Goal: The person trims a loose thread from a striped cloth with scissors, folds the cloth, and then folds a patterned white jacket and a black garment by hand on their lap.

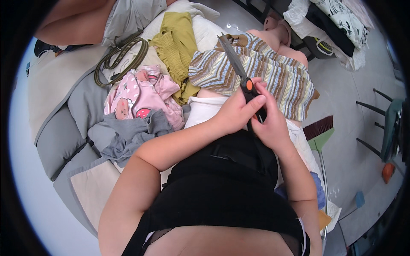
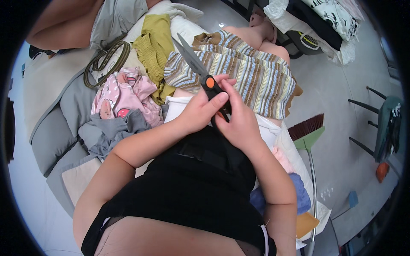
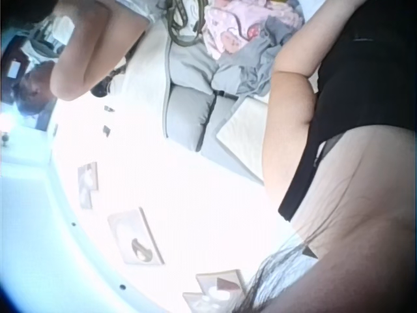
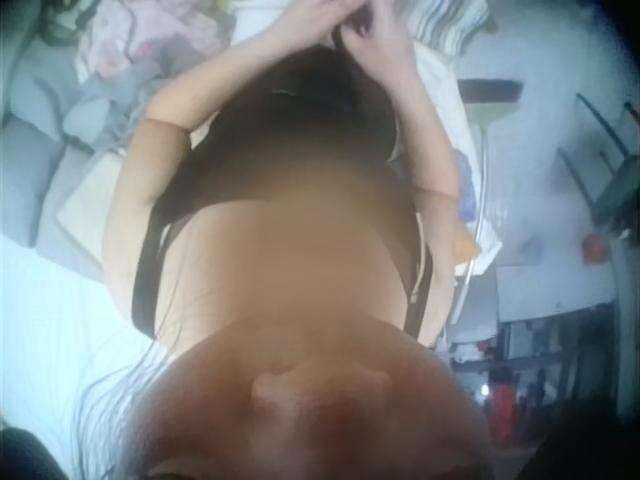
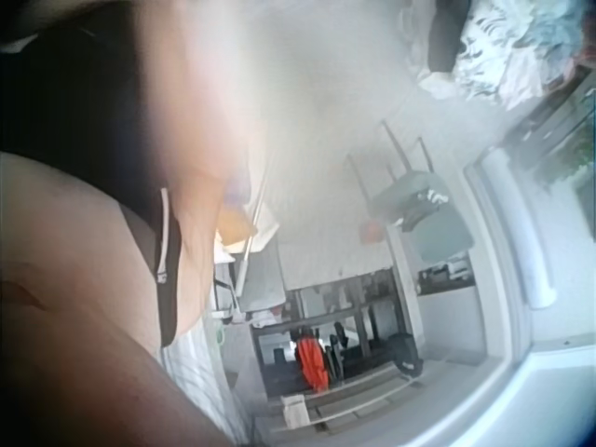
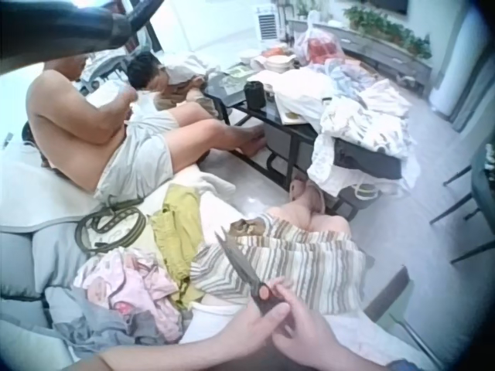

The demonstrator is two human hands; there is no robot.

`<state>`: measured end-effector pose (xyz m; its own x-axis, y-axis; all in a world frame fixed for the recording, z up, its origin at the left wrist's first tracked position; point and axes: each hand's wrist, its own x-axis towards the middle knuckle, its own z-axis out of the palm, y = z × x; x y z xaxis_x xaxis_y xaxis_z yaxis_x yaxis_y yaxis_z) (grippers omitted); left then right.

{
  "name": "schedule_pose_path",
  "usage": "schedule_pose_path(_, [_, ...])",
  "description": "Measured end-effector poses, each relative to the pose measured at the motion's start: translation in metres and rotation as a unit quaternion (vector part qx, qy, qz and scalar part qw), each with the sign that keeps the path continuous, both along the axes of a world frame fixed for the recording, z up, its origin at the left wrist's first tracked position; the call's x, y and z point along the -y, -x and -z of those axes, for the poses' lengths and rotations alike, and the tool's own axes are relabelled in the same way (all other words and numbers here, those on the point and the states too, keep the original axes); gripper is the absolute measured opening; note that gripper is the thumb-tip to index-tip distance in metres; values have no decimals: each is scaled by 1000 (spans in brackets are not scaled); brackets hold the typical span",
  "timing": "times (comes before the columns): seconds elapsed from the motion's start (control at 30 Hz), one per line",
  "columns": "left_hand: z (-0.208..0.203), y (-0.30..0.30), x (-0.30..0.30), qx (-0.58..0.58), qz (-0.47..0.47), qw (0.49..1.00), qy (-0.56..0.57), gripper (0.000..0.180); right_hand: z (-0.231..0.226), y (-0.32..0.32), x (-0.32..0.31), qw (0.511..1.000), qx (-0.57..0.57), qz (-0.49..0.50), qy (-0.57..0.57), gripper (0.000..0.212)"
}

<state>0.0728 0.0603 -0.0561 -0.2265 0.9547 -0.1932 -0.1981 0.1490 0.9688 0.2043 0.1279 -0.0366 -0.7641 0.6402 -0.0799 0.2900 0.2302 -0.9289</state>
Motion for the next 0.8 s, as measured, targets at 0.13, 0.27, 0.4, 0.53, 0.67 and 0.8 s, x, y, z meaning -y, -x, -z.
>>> schedule_pose_path(0.13, [-9,14,9,109,-19,993,39,36,-13,3,6,995,43,-89,-2,86])
schedule_pose_path(0.27, [-12,19,21,90,-51,993,51,32,-25,14,10,979,108,-171,-28,85])
schedule_pose_path(0.4, [-20,63,23,96,-151,984,10,29,-37,18,4,970,-27,-193,-146,65])
schedule_pose_path(0.53, [-54,155,29,129,-375,916,54,24,-28,0,-9,990,-12,-133,-44,40])
schedule_pose_path(0.67, [-44,269,61,149,-503,847,81,37,-5,-36,-13,997,48,-59,-16,38])
schedule_pose_path(0.8, [11,372,114,203,-628,751,34,37,5,-49,-5,995,70,-31,58,37])
